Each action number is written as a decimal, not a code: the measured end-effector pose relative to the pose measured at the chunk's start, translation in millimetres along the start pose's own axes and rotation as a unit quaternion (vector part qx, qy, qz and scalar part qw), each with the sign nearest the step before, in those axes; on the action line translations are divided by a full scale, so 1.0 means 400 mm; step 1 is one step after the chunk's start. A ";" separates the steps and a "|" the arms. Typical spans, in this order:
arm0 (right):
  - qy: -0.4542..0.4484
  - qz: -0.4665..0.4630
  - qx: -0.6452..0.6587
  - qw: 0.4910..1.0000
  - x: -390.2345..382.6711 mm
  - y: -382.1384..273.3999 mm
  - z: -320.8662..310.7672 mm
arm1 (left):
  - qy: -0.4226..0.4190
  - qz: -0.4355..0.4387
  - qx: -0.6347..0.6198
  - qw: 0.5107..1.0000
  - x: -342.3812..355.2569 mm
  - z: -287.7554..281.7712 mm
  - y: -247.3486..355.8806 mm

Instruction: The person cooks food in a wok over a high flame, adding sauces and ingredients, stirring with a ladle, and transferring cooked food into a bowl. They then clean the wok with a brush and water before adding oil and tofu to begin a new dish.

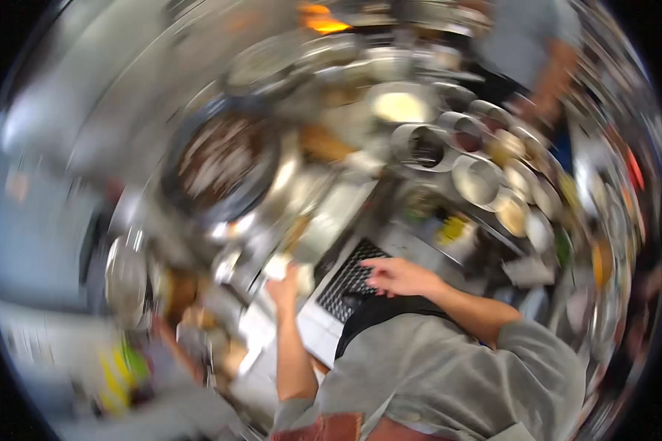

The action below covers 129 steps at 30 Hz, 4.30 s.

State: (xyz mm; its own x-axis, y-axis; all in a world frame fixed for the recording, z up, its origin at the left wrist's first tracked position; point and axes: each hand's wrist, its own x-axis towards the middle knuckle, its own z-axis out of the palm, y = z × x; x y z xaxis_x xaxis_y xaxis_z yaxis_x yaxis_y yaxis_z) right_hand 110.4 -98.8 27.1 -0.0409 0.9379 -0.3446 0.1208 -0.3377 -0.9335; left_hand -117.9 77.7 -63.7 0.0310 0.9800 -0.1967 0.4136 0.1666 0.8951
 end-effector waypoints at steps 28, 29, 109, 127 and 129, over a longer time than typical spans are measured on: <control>0.909 0.194 0.188 0.318 -1.373 0.352 0.605 | -0.804 0.466 0.117 0.350 -1.225 0.640 0.213; 0.923 0.159 0.177 0.303 -1.405 0.320 0.566 | -0.811 0.467 0.094 0.341 -1.281 0.651 0.221; 0.090 -0.193 -0.293 0.932 0.046 -0.305 -0.277 | 0.130 -0.102 -0.472 0.866 -0.416 -0.047 0.248; 0.013 -0.261 -0.209 0.942 -0.063 -0.277 -0.023 | -0.046 0.017 -0.508 0.860 -0.582 -0.020 0.225; -0.001 -0.262 -0.239 0.935 -0.052 -0.279 0.000 | -0.037 0.015 -0.512 0.858 -0.593 -0.032 0.218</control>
State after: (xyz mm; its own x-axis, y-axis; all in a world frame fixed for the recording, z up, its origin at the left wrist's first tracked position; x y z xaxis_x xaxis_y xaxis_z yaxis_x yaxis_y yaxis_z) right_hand 97.7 -80.4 138.6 -0.2198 0.9645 0.1463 0.5134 0.2419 -0.8234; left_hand -100.7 -138.7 66.2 0.1018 0.9820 -0.1588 -0.6038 0.1879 0.7747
